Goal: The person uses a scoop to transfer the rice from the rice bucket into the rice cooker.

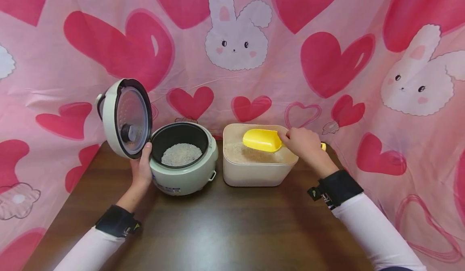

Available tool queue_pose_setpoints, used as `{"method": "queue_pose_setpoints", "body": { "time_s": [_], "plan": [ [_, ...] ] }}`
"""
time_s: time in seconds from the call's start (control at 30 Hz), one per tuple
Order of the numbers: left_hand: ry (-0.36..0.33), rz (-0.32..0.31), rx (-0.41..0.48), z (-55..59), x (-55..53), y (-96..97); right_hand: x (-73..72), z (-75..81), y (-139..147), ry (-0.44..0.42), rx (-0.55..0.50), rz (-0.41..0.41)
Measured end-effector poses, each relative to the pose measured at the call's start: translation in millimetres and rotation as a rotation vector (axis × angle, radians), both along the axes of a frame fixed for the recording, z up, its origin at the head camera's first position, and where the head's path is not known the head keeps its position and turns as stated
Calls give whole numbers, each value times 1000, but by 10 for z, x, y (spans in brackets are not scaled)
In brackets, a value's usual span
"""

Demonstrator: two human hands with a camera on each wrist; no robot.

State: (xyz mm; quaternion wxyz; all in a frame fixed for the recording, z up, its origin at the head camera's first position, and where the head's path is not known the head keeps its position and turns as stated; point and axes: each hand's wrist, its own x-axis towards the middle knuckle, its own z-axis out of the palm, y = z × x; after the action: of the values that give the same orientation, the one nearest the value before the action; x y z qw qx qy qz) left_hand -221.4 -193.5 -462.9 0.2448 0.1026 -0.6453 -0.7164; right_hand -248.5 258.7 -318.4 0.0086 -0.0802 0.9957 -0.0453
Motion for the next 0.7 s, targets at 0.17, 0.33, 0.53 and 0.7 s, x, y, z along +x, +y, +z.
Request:
{"method": "queue_pose_setpoints", "body": {
  "time_s": [0.17, 0.33, 0.53, 0.7],
  "plan": [
    [13, 8, -6, -10, -10, 4, 39, -95, 13, 188, 156, -9],
    [0, -3, -23, -20, -4, -3, 49, -187, -39, 214, 208, -48],
    [-6, 1, -28, -32, -4, -7, 49, -241, -100, 200, 218, -65],
    [10, 7, -20, -35, -18, -7, 45, -254, -133, 213, 206, -69]
  ]
}}
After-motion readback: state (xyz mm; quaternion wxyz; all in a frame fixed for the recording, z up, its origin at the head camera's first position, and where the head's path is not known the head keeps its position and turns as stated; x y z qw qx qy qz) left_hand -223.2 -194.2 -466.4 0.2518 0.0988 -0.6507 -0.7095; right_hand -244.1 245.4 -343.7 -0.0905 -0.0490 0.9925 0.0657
